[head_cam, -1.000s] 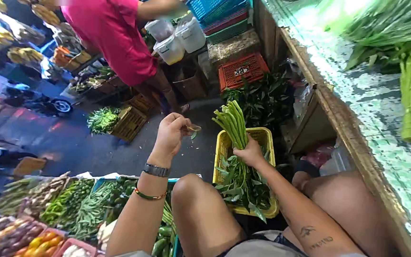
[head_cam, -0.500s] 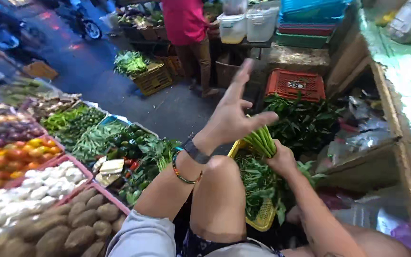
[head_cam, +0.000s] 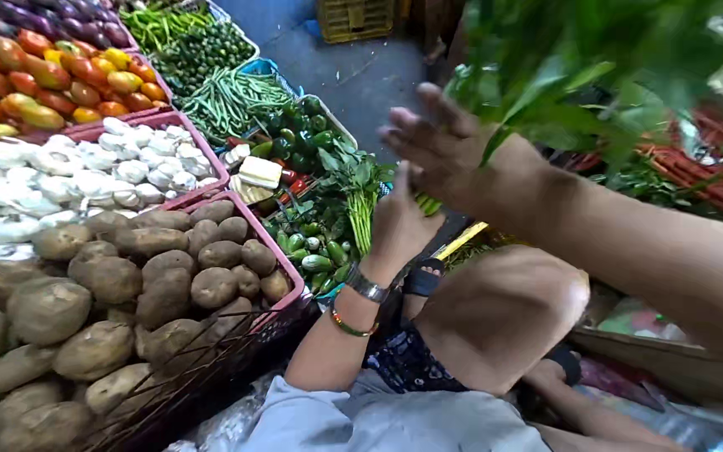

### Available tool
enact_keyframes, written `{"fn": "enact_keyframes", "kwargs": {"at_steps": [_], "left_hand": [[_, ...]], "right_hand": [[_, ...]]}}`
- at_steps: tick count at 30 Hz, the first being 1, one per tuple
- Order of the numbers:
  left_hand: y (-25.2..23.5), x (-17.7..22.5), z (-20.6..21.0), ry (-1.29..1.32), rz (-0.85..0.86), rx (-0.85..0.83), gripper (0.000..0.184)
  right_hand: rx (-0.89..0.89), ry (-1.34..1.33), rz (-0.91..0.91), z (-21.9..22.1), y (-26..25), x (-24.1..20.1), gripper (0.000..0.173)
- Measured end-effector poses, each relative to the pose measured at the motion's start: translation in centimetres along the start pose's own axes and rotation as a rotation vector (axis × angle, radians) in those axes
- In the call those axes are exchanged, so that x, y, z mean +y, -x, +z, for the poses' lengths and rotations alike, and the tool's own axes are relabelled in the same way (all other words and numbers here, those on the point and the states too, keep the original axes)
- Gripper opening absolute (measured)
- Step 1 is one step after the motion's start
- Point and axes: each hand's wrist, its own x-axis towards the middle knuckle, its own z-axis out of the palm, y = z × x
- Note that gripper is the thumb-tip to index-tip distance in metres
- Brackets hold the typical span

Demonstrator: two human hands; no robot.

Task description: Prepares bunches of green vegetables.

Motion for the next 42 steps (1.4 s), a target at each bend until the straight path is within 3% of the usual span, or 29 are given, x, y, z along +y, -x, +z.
{"fn": "enact_keyframes", "kwargs": {"at_steps": [3,5,7,8,10,11,12,13,14,16,20,24,26,29,32,34,36,38,42], "left_hand": [[0.1,-9.2,-1.7,0.176,-0.230,0.075,0.065],[1.2,-12.5,-3.3,0.326,-0.366,0.145,0.059],[2.0,-15.0,-3.7,0.534,-0.444,0.250,0.052],[2.2,-15.9,-3.7,0.652,-0.472,0.300,0.047],[2.3,-16.8,-3.7,0.828,-0.528,0.385,0.041],[2.2,-16.9,-3.7,0.892,-0.543,0.411,0.040],[2.1,-17.0,-3.7,0.938,-0.545,0.427,0.037],[2.1,-17.0,-3.7,0.960,-0.541,0.426,0.035],[2.3,-17.1,-3.5,0.967,-0.535,0.415,0.036],[2.5,-17.0,-3.2,0.972,-0.529,0.402,0.037],[3.3,-15.8,-2.2,1.066,-0.552,0.394,0.037],[3.8,-14.5,-1.8,1.152,-0.462,0.385,0.034],[3.6,-14.1,-2.2,1.133,-0.414,0.386,0.034],[3.2,-14.2,-2.6,1.046,-0.394,0.397,0.043],[2.0,-14.5,-2.7,0.965,-0.425,0.351,0.044],[0.9,-14.5,-2.6,0.916,-0.459,0.281,0.043],[0.1,-14.5,-2.0,0.880,-0.528,0.203,0.047],[-0.5,-15.0,-1.2,0.835,-0.581,0.142,0.051],[-0.9,-16.5,0.3,0.805,-0.642,0.054,0.053]], "right_hand": [[0.242,-0.069,-0.146,1.6,-5.3,-1.7,0.043],[0.327,-0.353,-0.017,4.2,-8.2,-2.3,0.030],[0.110,-0.688,0.436,7.1,-10.7,-3.8,0.024],[-0.028,-0.870,0.714,8.8,-11.8,-5.1,0.031],[-0.206,-1.171,1.162,12.6,-12.4,-9.5,0.056],[-0.285,-1.244,1.254,13.9,-11.9,-12.5,0.075],[-0.377,-1.284,1.268,14.7,-11.4,-15.4,0.093],[-0.506,-1.278,1.242,15.1,-11.1,-17.7,0.100],[-0.630,-1.241,1.192,15.1,-11.1,-19.1,0.098],[-0.699,-1.241,1.155,15.1,-11.1,-18.9,0.079],[-0.428,-1.828,1.268,15.6,-9.3,-15.0,0.063],[-0.029,-2.386,1.114,13.2,-8.0,-13.0,0.064],[0.065,-2.505,1.081,13.7,-7.3,-13.0,0.061],[0.193,-2.566,1.176,14.5,-7.0,-13.6,0.054],[0.328,-2.613,1.260,13.6,-7.1,-13.1,0.028],[0.283,-2.679,1.234,13.7,-7.1,-12.8,0.027],[0.103,-2.717,1.176,14.1,-6.8,-13.2,0.031],[-0.051,-2.624,1.183,14.5,-6.6,-13.7,0.035],[-0.190,-2.494,1.152,16.2,-5.6,-13.8,0.049]]}}
